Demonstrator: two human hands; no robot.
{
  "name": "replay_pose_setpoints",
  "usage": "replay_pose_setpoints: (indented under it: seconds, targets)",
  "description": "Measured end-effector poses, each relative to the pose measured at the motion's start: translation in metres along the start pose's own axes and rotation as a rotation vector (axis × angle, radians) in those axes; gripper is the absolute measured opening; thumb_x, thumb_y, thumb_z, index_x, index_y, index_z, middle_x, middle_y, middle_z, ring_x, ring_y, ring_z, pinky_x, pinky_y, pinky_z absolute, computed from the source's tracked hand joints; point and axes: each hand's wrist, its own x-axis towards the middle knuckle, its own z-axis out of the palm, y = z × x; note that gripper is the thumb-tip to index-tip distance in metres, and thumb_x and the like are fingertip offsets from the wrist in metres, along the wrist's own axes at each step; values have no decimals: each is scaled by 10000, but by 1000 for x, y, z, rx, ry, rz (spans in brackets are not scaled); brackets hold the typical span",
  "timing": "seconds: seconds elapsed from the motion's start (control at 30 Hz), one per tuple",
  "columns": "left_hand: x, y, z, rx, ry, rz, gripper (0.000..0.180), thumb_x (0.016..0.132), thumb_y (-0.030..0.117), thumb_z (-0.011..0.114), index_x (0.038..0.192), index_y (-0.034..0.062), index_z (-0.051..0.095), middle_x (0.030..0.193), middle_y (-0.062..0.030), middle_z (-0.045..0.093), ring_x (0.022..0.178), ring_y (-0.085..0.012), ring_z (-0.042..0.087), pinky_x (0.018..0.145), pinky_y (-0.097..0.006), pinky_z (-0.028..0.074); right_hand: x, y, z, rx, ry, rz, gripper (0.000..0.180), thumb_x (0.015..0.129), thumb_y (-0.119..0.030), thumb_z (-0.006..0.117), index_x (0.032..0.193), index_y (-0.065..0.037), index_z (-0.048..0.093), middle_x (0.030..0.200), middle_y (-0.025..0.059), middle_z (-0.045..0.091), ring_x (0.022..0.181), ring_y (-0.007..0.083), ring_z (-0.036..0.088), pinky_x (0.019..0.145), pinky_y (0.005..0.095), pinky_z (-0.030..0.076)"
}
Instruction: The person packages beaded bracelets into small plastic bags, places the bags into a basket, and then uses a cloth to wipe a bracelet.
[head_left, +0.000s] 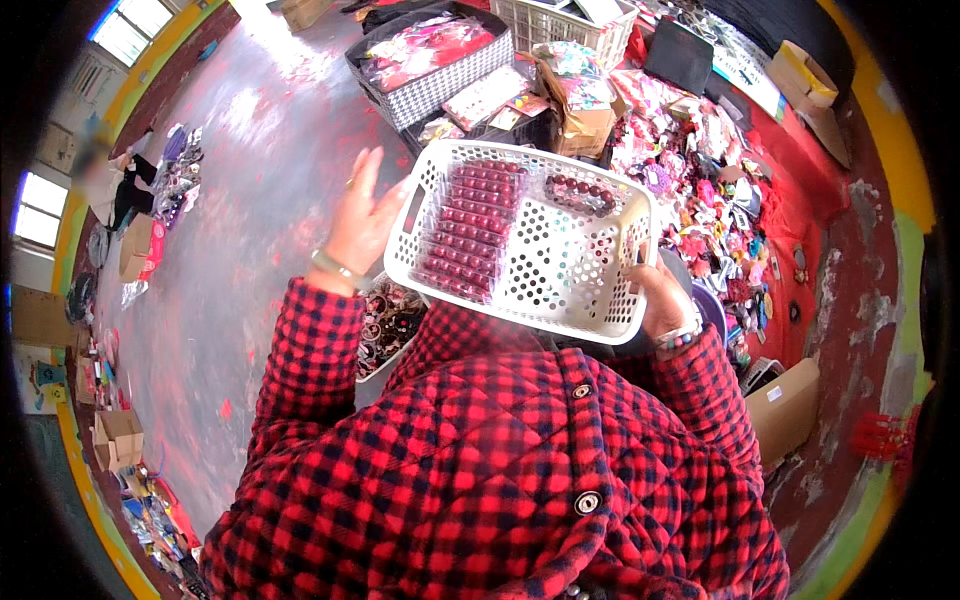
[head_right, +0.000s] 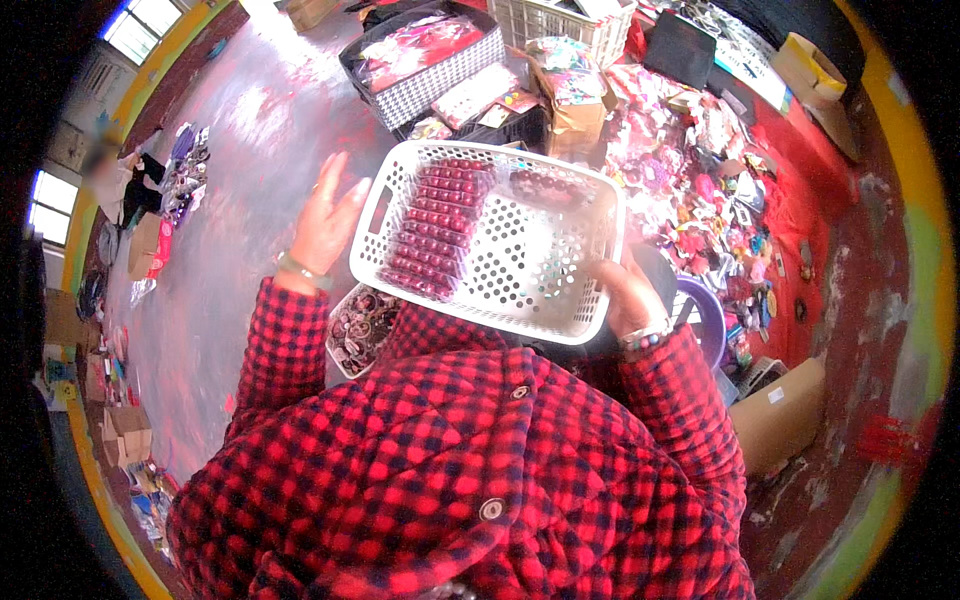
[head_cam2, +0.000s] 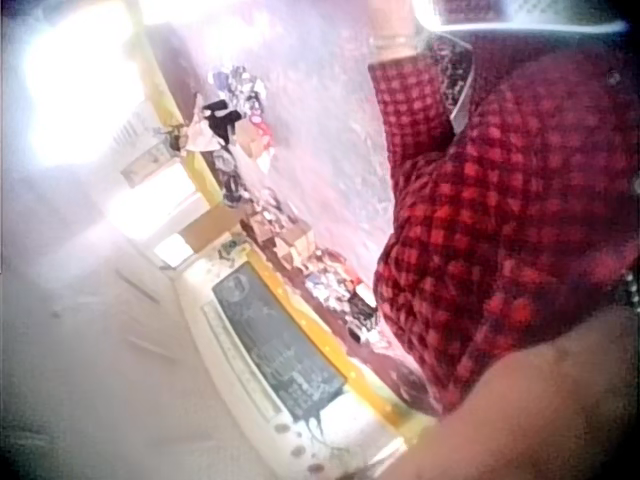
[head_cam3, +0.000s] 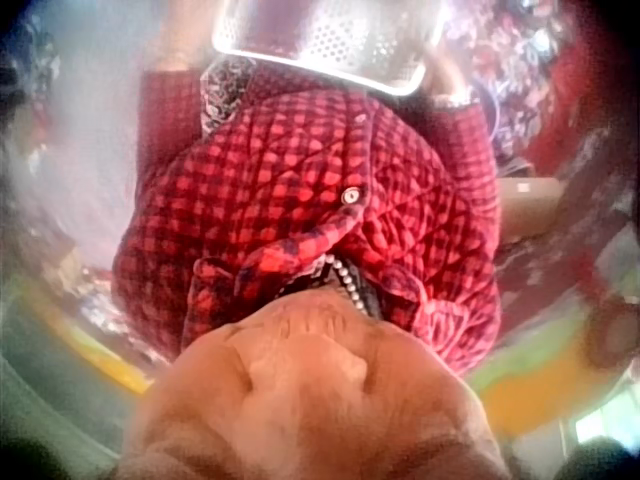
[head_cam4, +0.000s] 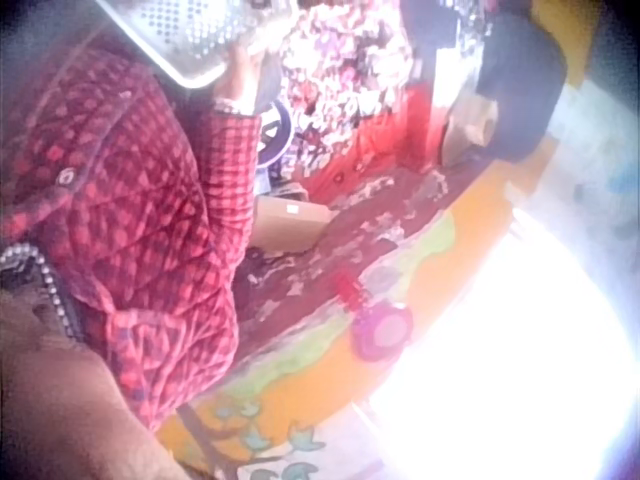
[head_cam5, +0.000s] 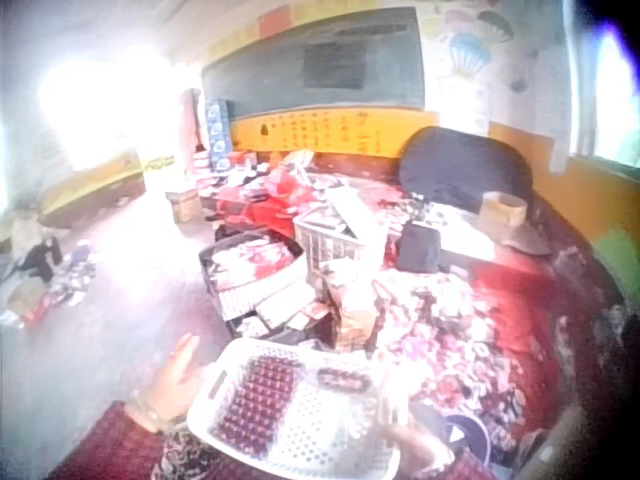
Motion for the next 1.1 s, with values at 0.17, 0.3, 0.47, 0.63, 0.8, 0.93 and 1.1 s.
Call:
replay_pose_setpoints:
  seconds: [0.17,0.3,0.47,0.63,0.8,0.93,1.1]
  targets:
    - [-51,-40,-1,-782,222,-422,574,903,288,511,1333,-26,296,1385,-188,297,1290,-261,293,1047,-340,267,7,-8,16,-39,34,-36,559,724,-29,452,1274,-58,360,1074,90,546,946,203,562,817,334,480]
    - [-75,-13,6,-1249,224,-562,620,843,384,590,1281,1,374,1308,-143,404,1212,-226,383,1015,-364,298,28,-13,29,-94,50,-100,544,723,-35,469,1258,-77,379,1021,65,541,886,191,561,790,337,489]
    - [-84,2,18,-1553,-20,-772,717,780,461,633,1287,67,313,1254,-203,381,1182,-315,378,1014,-425,308,65,-15,47,-82,31,-65,493,778,-66,509,1257,-53,395,1065,98,569,941,241,585,832,405,488]
    - [-28,3,16,-1701,5,-934,782,732,342,709,1330,117,257,1302,-272,292,1236,-412,283,1006,-564,265,115,-23,89,-73,80,-84,381,781,-54,529,1158,-39,482,1025,85,575,906,195,568,817,342,462]
    - [15,-32,46,-1787,47,-875,249,709,162,620,912,48,533,1088,-189,520,1097,-376,464,956,-564,337,175,-16,78,-210,13,-75,488,767,-153,547,1237,-129,419,1032,72,540,988,207,524,784,400,466]
    - [59,-66,54,-1730,99,-757,307,695,126,532,960,-29,512,1072,-177,536,1080,-363,481,938,-567,354,206,-51,112,-323,-133,-14,591,802,-233,603,1326,-130,348,1202,63,492,1072,200,478,901,409,376]
    - [99,-110,55,-1729,187,-883,398,691,153,530,1048,-16,491,1159,-185,488,1136,-383,430,983,-570,290,263,-50,84,-479,-96,78,699,862,-379,537,1415,-148,178,1368,116,339,1226,261,344,969,453,292]
